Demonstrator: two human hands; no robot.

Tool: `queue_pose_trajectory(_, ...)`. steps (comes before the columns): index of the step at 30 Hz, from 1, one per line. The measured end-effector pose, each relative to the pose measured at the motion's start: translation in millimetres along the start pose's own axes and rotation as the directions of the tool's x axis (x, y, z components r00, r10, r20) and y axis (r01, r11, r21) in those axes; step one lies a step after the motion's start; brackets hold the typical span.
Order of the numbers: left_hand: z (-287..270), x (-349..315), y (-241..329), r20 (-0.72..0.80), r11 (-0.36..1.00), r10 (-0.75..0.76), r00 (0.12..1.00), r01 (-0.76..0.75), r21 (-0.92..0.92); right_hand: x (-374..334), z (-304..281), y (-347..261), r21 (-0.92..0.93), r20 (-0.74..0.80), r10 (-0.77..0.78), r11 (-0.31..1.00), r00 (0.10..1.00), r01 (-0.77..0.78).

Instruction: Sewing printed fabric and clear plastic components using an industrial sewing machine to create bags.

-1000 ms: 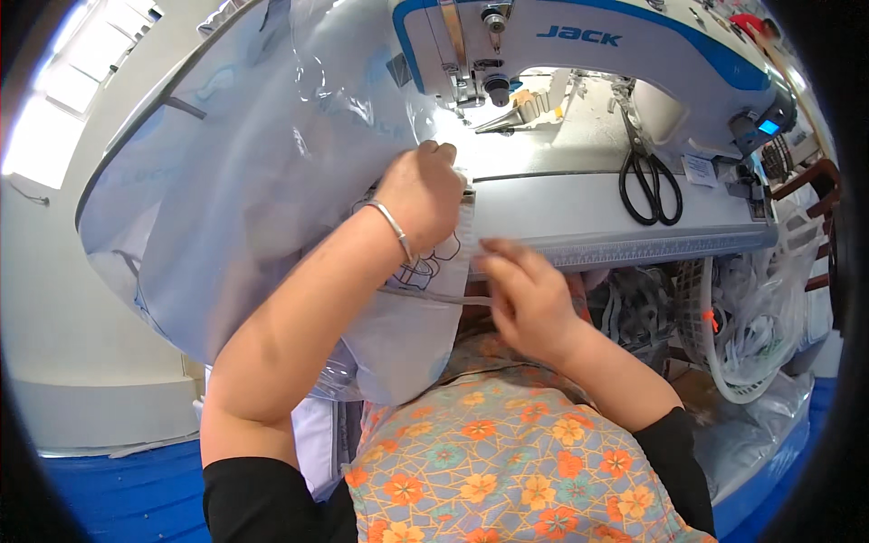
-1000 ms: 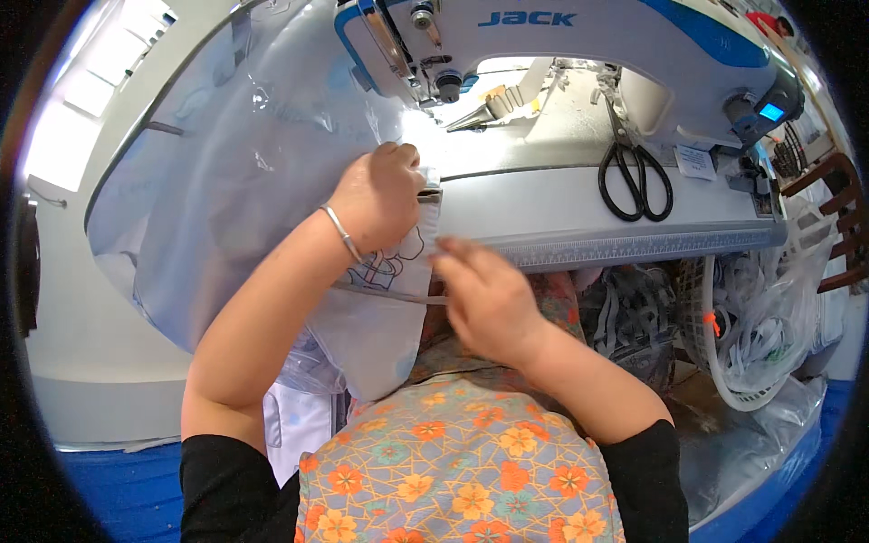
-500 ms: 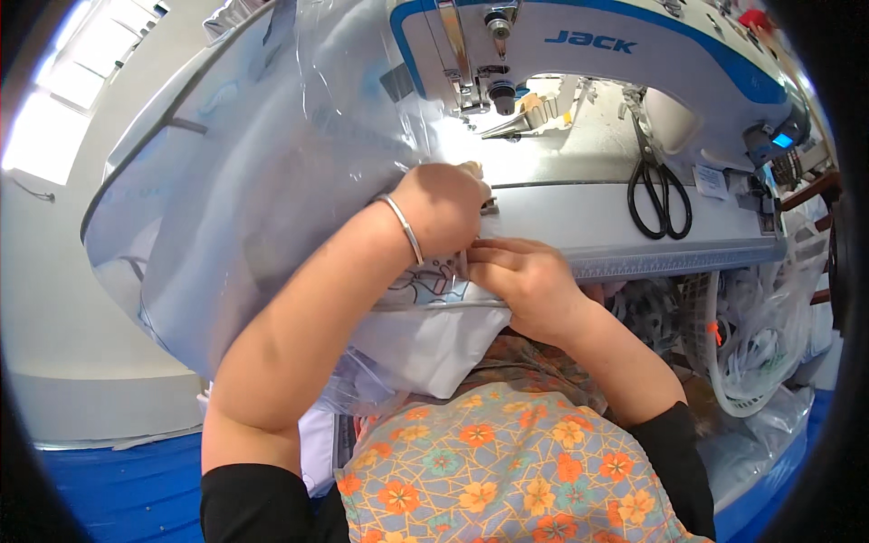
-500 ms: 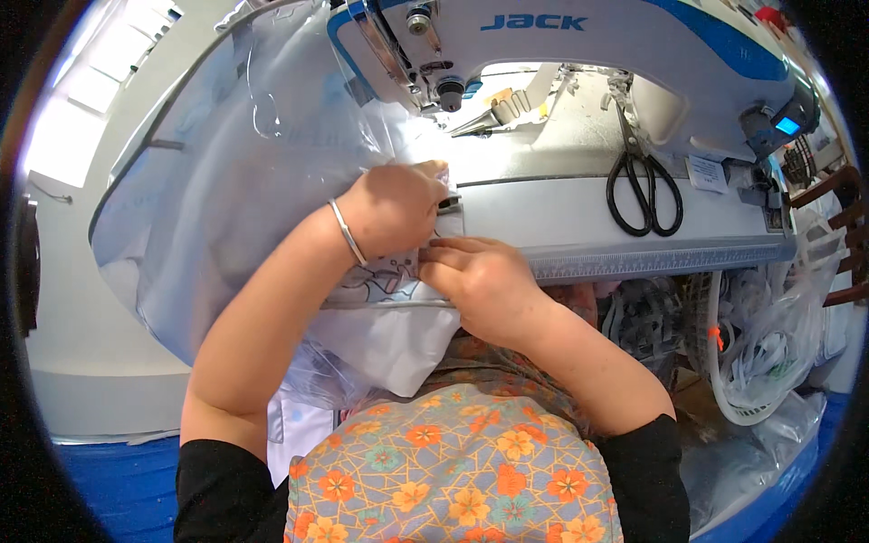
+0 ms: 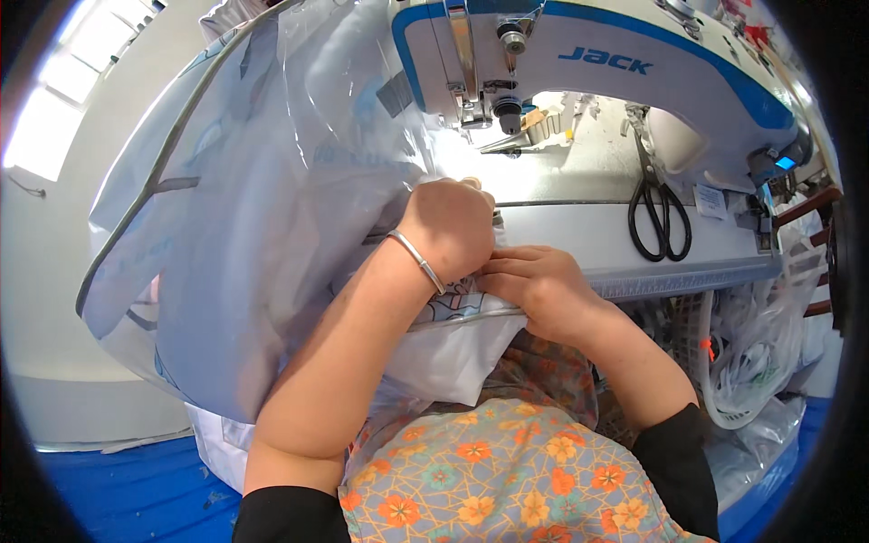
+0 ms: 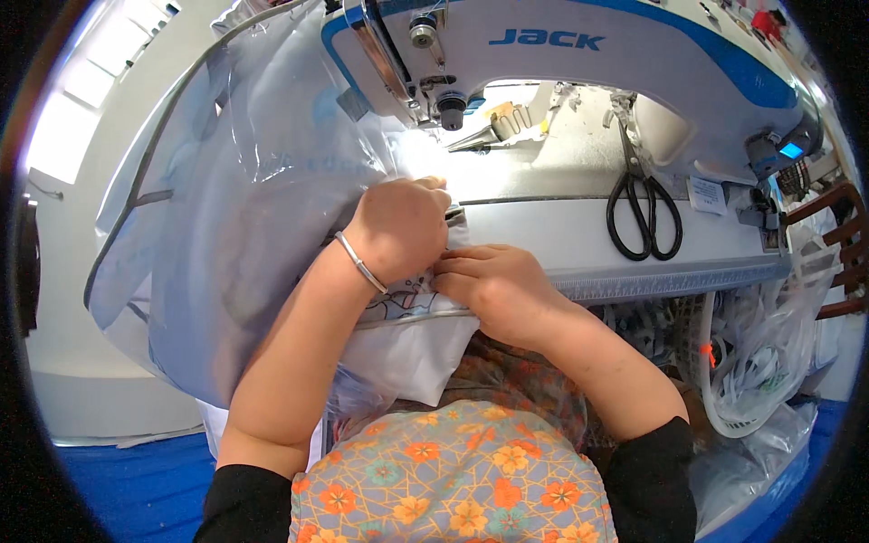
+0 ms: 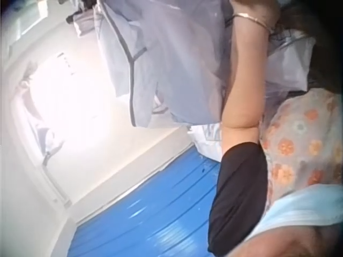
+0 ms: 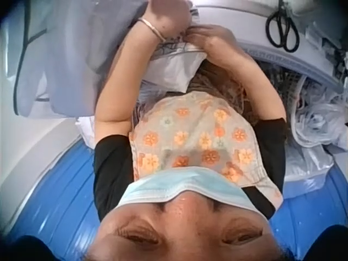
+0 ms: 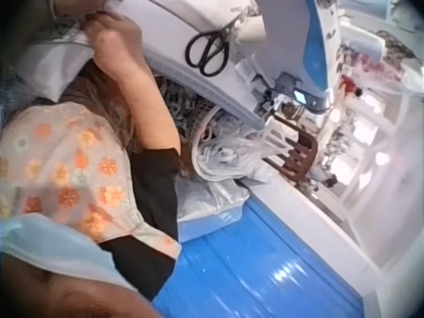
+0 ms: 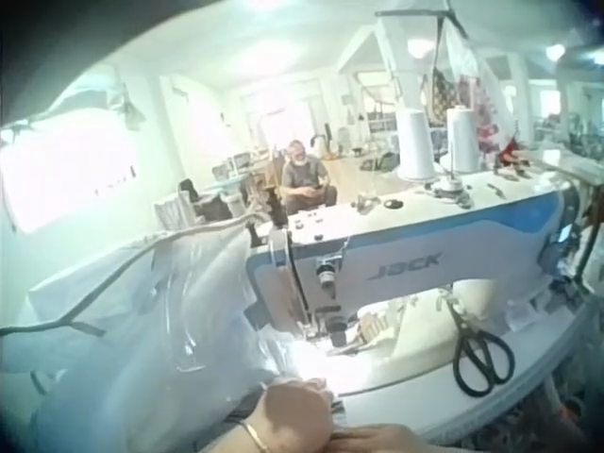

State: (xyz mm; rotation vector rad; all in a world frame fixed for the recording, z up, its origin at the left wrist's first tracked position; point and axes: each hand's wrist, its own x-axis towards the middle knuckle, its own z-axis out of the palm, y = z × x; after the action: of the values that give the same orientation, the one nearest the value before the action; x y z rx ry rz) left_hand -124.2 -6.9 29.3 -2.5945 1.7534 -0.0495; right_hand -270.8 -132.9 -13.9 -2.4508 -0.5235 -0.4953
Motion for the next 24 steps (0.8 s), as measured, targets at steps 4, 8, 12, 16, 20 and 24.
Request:
queue_pose_trajectory(4,3,9,-4,-0.017,1.0,-0.008,1.0,0.008,-0.01,5,0,7,0.003,-0.004,0.005,1.0,1.0,-0.005)
queue_pose_trajectory(8,2,9,-5,-0.058,0.999,0.023,0.998,-0.025,-0.027,10,3,16,-0.051,-0.025,-0.017,0.999,1.0,0.016)
queue_pose_trajectory(12,11,1,-7,-0.144,0.994,0.083,0.986,-0.092,-0.059,12,5,21,-0.044,-0.056,-0.039,0.998,0.998,0.037)
queue_pose_trajectory(16,13,12,-19,-0.11,0.984,0.173,0.979,-0.175,-0.014,19,12,27,-0.076,-0.11,-0.054,0.996,0.992,0.046)
queue_pose_trajectory(20,-23,3,-11,0.098,0.992,0.117,0.988,-0.11,-0.069,24,21,31,-0.114,-0.101,-0.071,0.992,0.992,0.06)
queue_pose_trajectory(24,-58,-83,29,-0.205,0.976,-0.086,0.975,0.041,-0.213,8,24,20,-0.215,-0.069,-0.131,0.97,0.989,0.113)
